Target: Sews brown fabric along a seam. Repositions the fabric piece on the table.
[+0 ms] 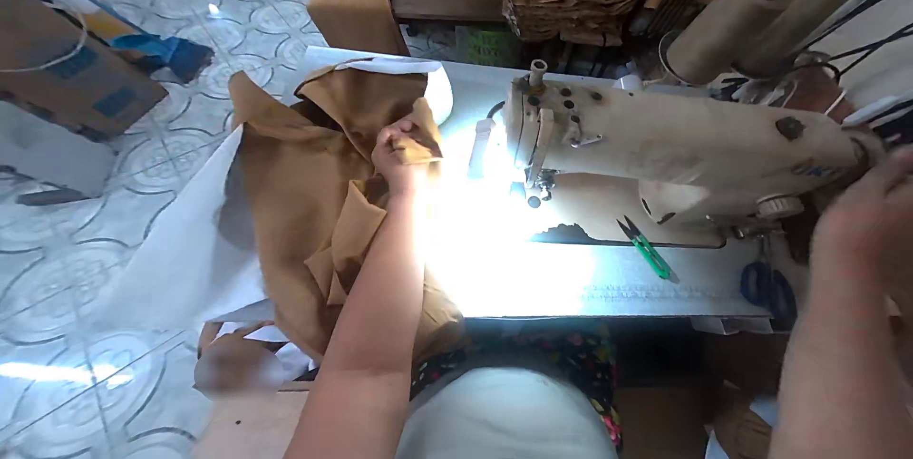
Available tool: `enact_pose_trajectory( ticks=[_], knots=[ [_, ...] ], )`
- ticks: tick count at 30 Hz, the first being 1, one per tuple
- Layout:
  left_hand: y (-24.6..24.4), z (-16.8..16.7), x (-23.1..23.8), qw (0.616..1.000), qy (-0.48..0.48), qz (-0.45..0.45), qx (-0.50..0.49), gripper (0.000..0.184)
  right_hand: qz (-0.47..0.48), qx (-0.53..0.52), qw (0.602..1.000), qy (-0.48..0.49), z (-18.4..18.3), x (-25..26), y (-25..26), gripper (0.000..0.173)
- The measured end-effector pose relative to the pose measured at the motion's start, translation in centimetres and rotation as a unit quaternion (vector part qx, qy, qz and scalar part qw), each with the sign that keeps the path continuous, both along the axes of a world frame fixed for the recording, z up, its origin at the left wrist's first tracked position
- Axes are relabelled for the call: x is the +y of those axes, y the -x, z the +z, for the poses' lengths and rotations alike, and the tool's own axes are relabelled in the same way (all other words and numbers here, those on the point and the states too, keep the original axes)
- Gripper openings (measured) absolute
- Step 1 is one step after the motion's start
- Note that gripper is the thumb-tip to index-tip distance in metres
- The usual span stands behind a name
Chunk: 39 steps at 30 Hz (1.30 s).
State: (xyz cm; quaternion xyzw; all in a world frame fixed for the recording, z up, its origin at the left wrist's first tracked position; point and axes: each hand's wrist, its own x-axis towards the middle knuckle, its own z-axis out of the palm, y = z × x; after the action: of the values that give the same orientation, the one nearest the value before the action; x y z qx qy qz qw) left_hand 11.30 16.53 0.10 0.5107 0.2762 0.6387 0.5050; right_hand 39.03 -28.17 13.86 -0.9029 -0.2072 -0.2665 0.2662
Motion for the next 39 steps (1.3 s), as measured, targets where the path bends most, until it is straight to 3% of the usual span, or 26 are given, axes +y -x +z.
enact_pose_trajectory(
  ticks=[2,4,6,8,13,17,19,21,27,30,33,35,39],
  knots=[
    [0.9,0.7,0.0,0.992,0.104,-0.005,-0.072,0.023,0.119,-0.063,0.991,-0.011,-3.5,0.7,5.0,0.051],
    [1.5,1.0,0.3,0.984,0.149,-0.013,-0.097,0.023,0.186,-0.005,0.979,0.084,-7.6,2.4,8.9,0.046],
    [1.5,1.2,0.3,0.979,0.164,-0.023,-0.122,0.024,0.200,0.085,0.961,0.169,-11.1,3.9,10.7,0.050],
    [1.5,1.4,0.3,0.974,0.173,-0.030,-0.143,0.026,0.184,0.092,0.960,0.192,-13.0,4.8,11.6,0.041],
    [1.6,2.2,-0.1,0.973,0.187,-0.021,-0.137,0.025,0.213,0.073,0.965,0.136,-12.0,9.1,16.2,0.030],
    [1.6,2.4,-0.3,0.970,0.191,-0.026,-0.147,0.025,0.334,0.242,0.911,-0.007,-10.2,17.4,24.5,0.030],
    [1.7,2.4,-0.3,0.972,0.190,-0.028,-0.136,0.023,0.364,0.237,0.899,0.056,-8.9,21.7,26.7,0.038],
    [1.7,2.2,-0.1,0.969,0.196,-0.030,-0.149,0.024,0.370,0.164,0.907,0.118,-9.3,25.4,27.0,0.042],
    [1.4,2.5,-0.1,0.960,0.210,-0.037,-0.180,0.025,0.340,0.263,0.899,0.090,-9.7,30.9,26.3,0.040],
    [1.8,2.0,-0.3,0.977,0.186,-0.011,-0.108,0.016,0.361,0.229,0.898,0.108,-10.5,30.6,25.4,0.041],
    [2.0,2.2,-0.5,0.972,0.223,0.018,-0.069,0.039,0.342,0.192,0.912,0.118,-11.1,25.5,24.8,0.038],
    [1.8,2.2,-0.3,0.970,0.233,0.026,-0.063,0.041,0.278,0.151,0.944,0.093,-12.1,20.8,23.8,0.031],
    [1.7,2.4,-0.1,0.979,0.202,0.011,0.001,0.036,0.161,0.132,0.959,0.193,-12.0,13.7,17.2,0.046]
  ],
)
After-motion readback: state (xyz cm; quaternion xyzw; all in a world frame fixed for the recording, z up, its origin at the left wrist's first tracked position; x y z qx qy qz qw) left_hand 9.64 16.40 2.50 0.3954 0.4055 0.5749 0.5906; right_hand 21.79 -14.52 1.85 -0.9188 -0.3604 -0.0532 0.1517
